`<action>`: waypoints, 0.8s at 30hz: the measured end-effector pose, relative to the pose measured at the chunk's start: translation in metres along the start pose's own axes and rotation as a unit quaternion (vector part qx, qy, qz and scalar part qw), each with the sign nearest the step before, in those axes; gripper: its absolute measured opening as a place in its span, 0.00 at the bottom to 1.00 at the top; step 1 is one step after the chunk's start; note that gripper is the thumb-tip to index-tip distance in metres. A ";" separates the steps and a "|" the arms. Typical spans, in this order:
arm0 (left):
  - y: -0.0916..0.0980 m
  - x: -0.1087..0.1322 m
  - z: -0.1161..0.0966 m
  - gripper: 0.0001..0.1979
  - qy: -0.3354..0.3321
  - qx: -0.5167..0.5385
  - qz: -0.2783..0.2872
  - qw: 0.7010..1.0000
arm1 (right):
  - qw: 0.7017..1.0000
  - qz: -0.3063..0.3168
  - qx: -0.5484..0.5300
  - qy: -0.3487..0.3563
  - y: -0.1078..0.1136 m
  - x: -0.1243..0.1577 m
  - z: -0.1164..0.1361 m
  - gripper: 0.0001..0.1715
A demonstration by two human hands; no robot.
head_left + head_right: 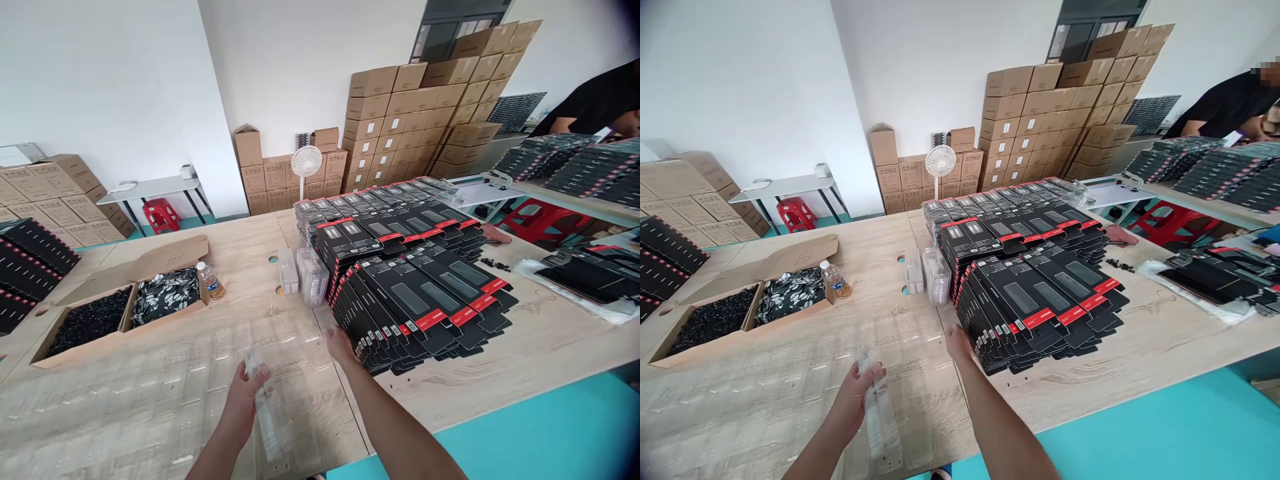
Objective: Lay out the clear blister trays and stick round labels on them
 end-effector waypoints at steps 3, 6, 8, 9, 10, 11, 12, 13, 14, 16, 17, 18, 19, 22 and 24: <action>-0.012 -0.004 0.008 0.31 0.009 -0.010 -0.031 0.999 | 0.998 0.057 0.005 0.016 -0.019 0.035 -0.003 0.18; -0.033 -0.008 0.007 0.37 0.007 -0.016 -0.038 0.999 | 0.984 0.177 -0.024 0.003 -0.047 0.089 -0.009 0.22; -0.049 -0.008 0.003 0.41 -0.009 -0.008 -0.027 1.000 | 0.973 0.210 -0.093 -0.002 -0.055 0.119 -0.010 0.22; -0.056 -0.008 0.002 0.42 -0.019 -0.004 -0.018 1.000 | 0.970 0.204 -0.129 -0.006 -0.053 0.129 -0.008 0.22; -0.061 -0.008 0.000 0.42 -0.026 0.000 -0.012 1.000 | 0.969 0.185 -0.161 -0.012 -0.046 0.136 -0.006 0.22; -0.064 -0.009 0.000 0.41 -0.029 0.003 -0.009 1.000 | 0.969 0.160 -0.186 -0.018 -0.035 0.139 -0.004 0.22; -0.065 -0.009 0.000 0.40 -0.028 0.003 -0.012 1.000 | 0.969 0.135 -0.204 -0.027 -0.019 0.140 -0.003 0.23; -0.064 -0.011 0.001 0.38 -0.025 0.001 -0.019 1.000 | 0.969 0.111 -0.216 -0.035 -0.002 0.140 -0.004 0.24; -0.062 -0.012 0.002 0.36 -0.020 -0.001 -0.024 0.999 | 0.970 0.088 -0.222 -0.044 0.017 0.138 -0.007 0.24; -0.057 -0.016 0.003 0.31 -0.010 0.002 -0.023 1.000 | 0.971 0.044 -0.221 -0.076 0.050 0.135 -0.023 0.26; -0.056 -0.017 0.004 0.29 -0.004 0.009 -0.014 1.000 | 0.972 0.027 -0.214 -0.097 0.062 0.135 -0.036 0.26; -0.055 -0.018 0.005 0.27 0.002 0.018 -0.004 1.000 | 0.973 0.012 -0.199 -0.115 0.070 0.134 -0.050 0.26; -0.055 -0.018 0.007 0.26 0.011 0.027 0.006 1.000 | 0.976 -0.001 -0.178 -0.126 0.073 0.134 -0.065 0.26; -0.058 -0.016 0.014 0.23 0.058 0.041 0.014 0.997 | 0.986 -0.027 -0.114 -0.117 0.069 0.133 -0.100 0.25; -0.059 -0.014 0.019 0.21 0.079 0.046 0.018 0.996 | 0.994 -0.042 -0.065 -0.079 0.061 0.132 -0.108 0.23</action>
Point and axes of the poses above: each hand's wrist, its own x-axis away from the middle knuckle, its own y-axis out of the back of the hand, z = x × y, the point moved 2 cm from there along -x, towards the middle knuckle, and after that the axes turned 14 degrees about -x, right-handed, at the moved point
